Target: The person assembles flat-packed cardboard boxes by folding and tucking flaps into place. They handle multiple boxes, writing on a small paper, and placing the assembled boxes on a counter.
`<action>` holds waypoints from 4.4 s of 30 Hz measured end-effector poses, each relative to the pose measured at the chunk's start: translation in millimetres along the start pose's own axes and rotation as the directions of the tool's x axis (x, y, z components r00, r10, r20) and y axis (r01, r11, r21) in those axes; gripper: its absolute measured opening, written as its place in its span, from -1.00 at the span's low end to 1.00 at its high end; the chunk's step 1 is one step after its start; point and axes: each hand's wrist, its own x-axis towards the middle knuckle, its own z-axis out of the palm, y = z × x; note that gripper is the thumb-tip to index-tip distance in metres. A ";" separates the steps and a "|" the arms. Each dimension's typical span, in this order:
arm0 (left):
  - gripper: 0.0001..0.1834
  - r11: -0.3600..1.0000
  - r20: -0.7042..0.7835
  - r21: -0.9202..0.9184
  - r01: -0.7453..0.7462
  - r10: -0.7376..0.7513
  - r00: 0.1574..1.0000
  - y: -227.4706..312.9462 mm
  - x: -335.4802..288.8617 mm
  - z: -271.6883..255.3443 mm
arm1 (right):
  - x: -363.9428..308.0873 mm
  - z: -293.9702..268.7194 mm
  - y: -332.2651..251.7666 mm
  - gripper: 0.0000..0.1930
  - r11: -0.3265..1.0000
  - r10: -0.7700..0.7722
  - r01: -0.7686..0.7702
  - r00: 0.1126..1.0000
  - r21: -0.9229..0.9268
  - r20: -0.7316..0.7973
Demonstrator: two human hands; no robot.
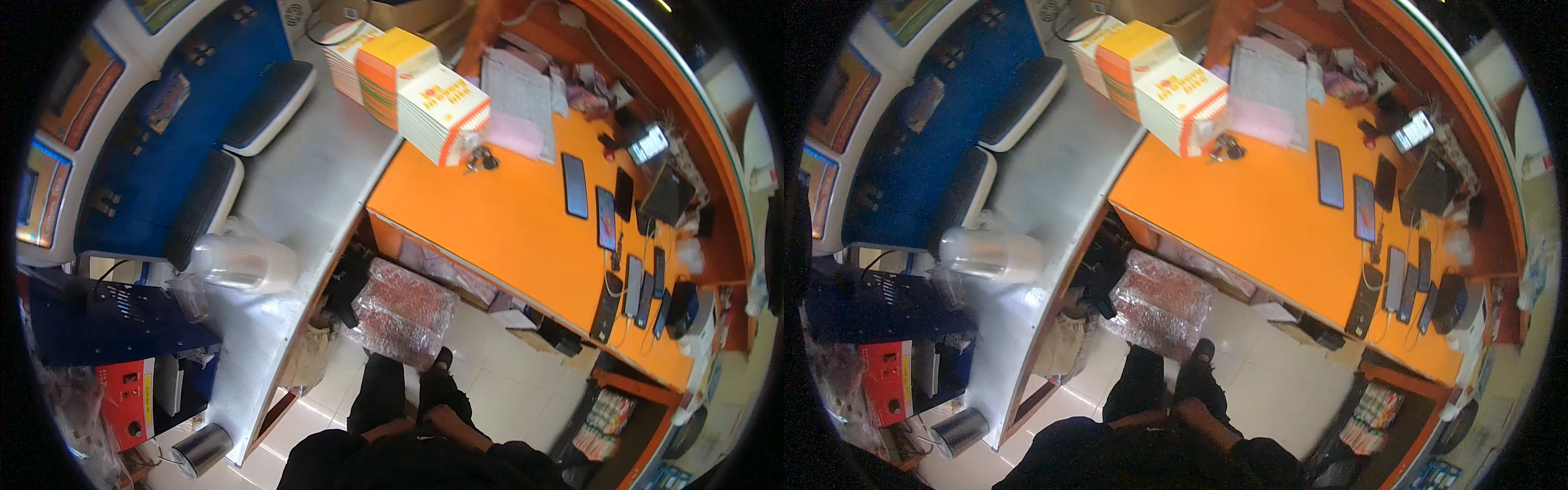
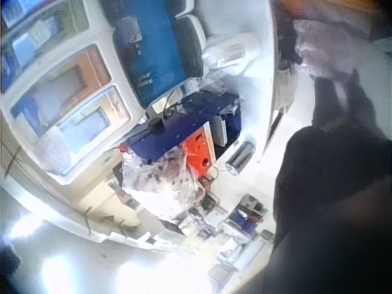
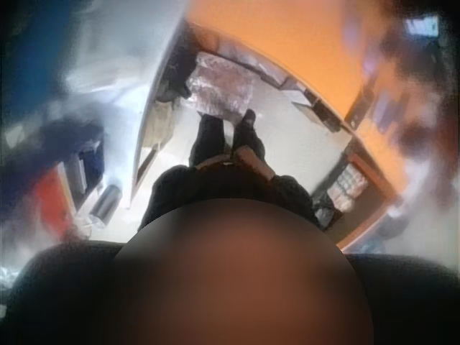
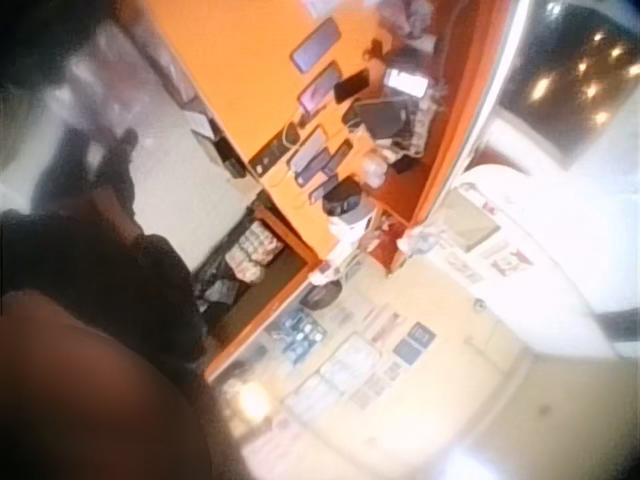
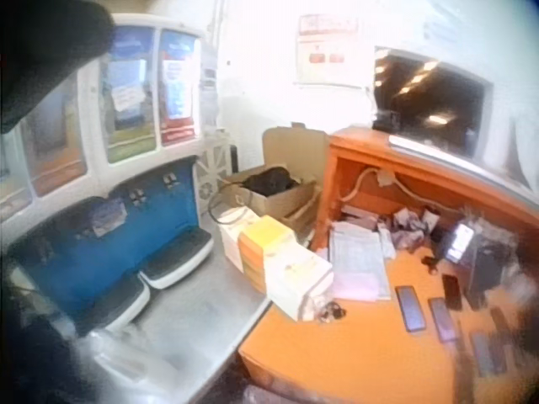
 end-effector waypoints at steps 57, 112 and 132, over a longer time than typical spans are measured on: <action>-0.43 0.576 -0.017 0.766 0.285 -0.425 0.905 308.5 449.2 309.9 | -622.0 661.4 847.7 -0.71 -0.002 0.575 0.843 -0.439 0.538 0.690; -0.28 0.908 0.054 0.378 0.180 -0.215 0.975 -4.7 99.6 95.3 | -138.4 287.2 44.3 -0.65 -0.470 0.724 0.530 0.689 0.706 -0.035; -0.23 0.986 0.229 0.073 0.152 -0.165 0.959 -95.0 55.4 83.2 | -83.7 219.0 53.5 -0.60 0.160 0.782 0.243 0.561 0.957 -0.273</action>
